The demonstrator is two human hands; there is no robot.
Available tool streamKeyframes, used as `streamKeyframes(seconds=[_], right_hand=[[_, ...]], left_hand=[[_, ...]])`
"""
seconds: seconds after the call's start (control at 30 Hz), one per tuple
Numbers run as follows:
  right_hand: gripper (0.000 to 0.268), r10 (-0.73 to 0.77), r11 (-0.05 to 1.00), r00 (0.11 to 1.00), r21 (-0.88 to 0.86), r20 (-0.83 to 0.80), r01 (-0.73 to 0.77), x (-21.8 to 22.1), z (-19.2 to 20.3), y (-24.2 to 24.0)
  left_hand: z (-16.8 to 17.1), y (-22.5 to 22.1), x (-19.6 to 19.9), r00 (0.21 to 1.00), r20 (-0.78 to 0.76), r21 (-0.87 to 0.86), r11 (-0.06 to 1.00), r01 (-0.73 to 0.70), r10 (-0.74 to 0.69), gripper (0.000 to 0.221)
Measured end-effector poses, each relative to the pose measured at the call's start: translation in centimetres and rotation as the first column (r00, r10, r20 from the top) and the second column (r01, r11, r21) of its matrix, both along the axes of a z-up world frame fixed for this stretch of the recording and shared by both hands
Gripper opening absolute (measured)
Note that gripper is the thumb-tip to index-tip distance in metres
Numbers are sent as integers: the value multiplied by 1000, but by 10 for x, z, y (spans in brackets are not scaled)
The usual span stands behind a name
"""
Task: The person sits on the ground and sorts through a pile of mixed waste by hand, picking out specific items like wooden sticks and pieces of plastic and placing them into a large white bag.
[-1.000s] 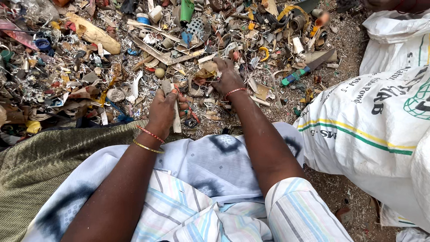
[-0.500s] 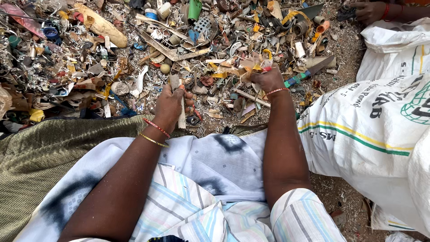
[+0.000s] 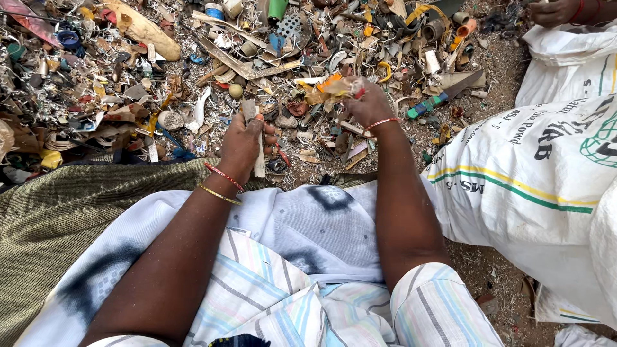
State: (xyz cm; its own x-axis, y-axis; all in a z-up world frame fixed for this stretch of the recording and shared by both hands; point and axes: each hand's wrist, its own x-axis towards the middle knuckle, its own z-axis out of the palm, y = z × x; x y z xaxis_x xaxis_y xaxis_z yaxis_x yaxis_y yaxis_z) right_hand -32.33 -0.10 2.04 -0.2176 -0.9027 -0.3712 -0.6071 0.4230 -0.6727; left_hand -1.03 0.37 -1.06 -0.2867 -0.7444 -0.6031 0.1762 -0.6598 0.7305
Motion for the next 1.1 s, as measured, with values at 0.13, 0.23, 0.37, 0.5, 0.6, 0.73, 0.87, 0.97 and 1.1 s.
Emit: streamKeyframes(seconds=[0.13,0.23,0.37,0.5,0.6,0.73,0.87,0.97,1.1], right_hand=[[67,324,945,869,76,-375,-319,66,-22,-8],[68,508,858,755,167,-415,-486,94,-33,-5],[58,429,903,820,221,-380,-370,81,-30,-15],[23,157,971,987,187,-40,-147,23,-1,-12],[26,-100,994,876,13,471,107,-30,30,12],[43,-206,906,633,-99,747,412,-63,39,24],[37,-256,955,838,-9,481,297,-57,-3,13],[43,-352,936,928,60,123,347,-48,-43,1],[50,-220,956,937,129,-271,262,-36,-94,-17]], left_hand=[[-1,-2,1,999,36,3,1000,10,-10,21],[0,-1,2,1000,15,-8,1000,-3,3,21],[3,-4,2,999,41,-4,1000,8,-8,20],[3,-4,3,999,50,-6,1000,11,-11,20],[1,-3,0,1000,15,-16,1000,2,-2,19],[3,-3,1,999,30,-14,1000,11,-11,19],[3,-1,3,999,48,4,1000,23,-23,19],[0,-1,3,997,65,-12,1000,29,-28,20],[-1,-2,5,995,94,7,999,41,-42,21]])
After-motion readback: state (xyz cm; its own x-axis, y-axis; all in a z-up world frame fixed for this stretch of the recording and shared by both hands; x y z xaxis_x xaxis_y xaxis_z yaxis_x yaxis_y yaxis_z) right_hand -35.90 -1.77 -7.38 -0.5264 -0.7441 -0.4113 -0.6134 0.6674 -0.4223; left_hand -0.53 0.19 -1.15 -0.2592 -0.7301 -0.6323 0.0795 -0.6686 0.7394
